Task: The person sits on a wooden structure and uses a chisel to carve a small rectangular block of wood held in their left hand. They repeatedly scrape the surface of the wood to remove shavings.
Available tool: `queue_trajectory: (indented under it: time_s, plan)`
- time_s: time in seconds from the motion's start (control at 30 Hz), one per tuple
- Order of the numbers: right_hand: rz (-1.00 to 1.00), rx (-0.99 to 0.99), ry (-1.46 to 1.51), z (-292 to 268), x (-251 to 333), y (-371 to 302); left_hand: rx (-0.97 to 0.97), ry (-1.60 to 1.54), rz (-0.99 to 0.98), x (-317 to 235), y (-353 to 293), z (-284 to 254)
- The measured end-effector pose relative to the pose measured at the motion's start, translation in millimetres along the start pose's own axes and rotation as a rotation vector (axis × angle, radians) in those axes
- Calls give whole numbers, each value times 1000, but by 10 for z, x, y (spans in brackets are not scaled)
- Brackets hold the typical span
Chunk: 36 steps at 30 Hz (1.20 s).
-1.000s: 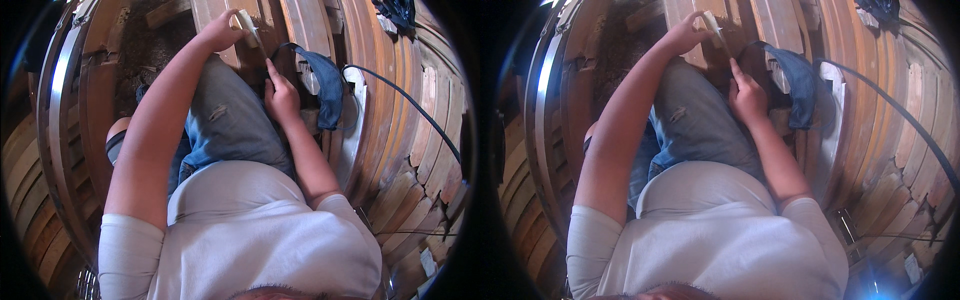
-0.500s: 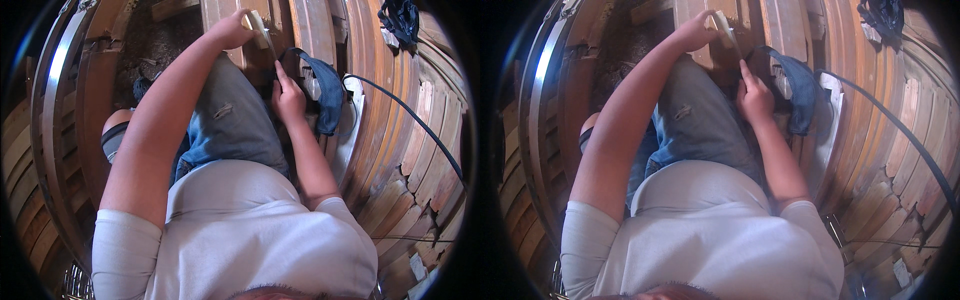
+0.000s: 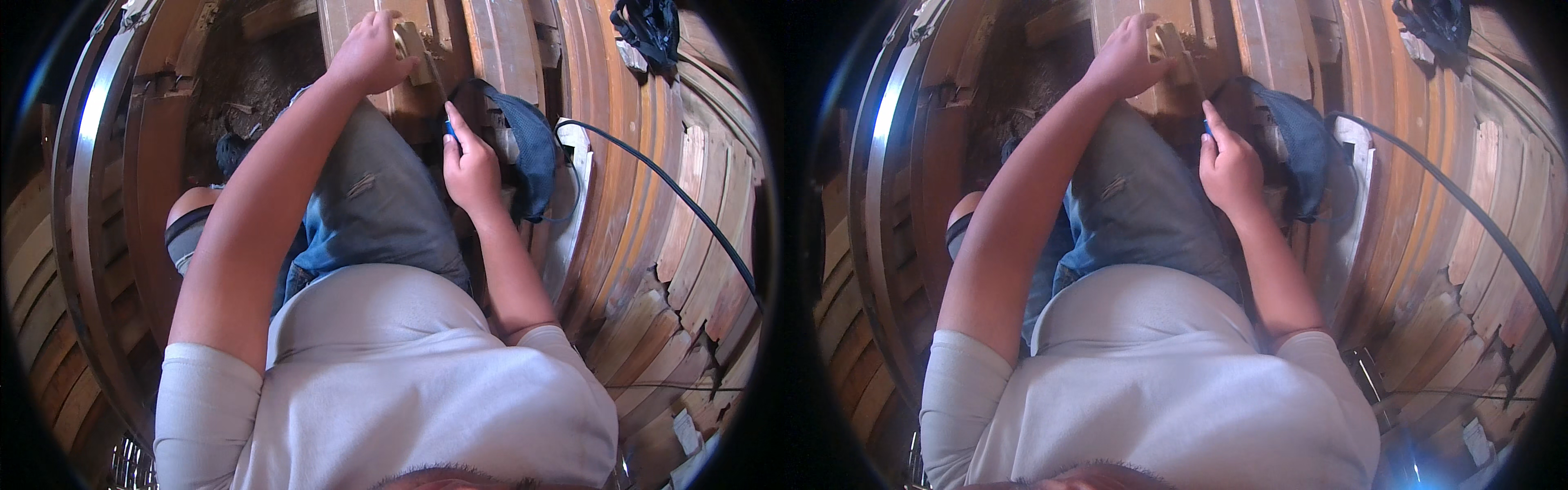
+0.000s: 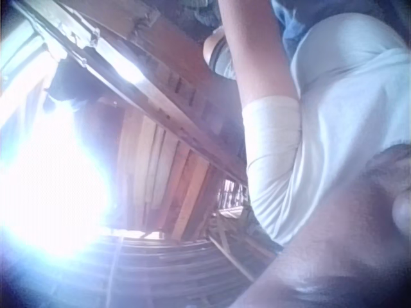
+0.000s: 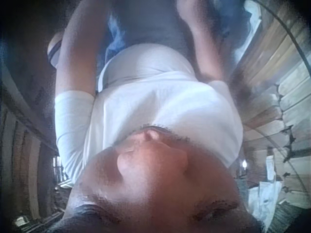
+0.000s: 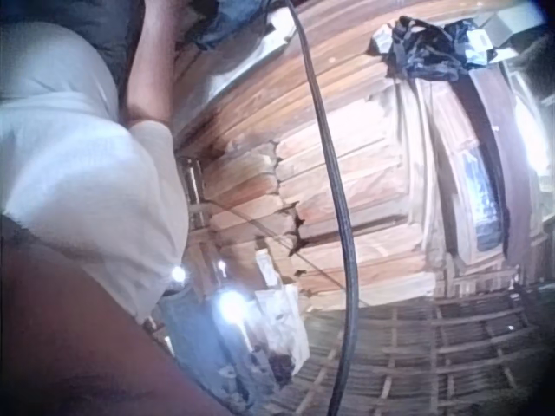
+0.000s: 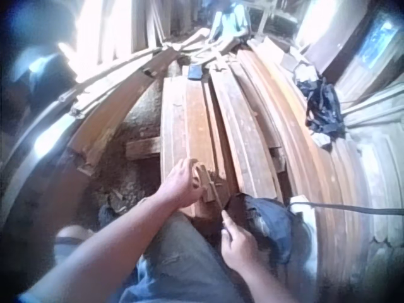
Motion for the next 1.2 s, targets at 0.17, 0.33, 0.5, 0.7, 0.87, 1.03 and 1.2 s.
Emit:
queue_trajectory:
  time_s: [0.17,0.33,0.5,0.7,0.87,1.03,1.2]
  plan:
    - [56,61,66,-147,40,104,82,133,144,-120,-53,-16]
    - [205,210,6,-538,345,243,43,158,133,-194,-10,-46]
    - [194,359,-77,-1125,477,332,281,-54,-49,-347,-72,-235]
    - [196,592,-205,-1554,544,520,299,-110,-45,-587,-217,-213]
    - [144,609,-203,-1629,630,650,241,-99,-65,-798,-341,-247]
    - [176,695,-437,-1718,937,715,213,-193,-82,-790,-409,-303]
    - [47,582,-490,-1647,1075,751,134,-330,-126,-721,-386,-392]
Point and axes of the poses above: each hand's wrist, its own y-axis towards the middle knuckle, its own z-axis out of the palm, x = y × z, the point moved 2 cm from there along y, towards the middle knuckle, and after that the axes turned 8 degrees about -y, right-handed, at the moved point
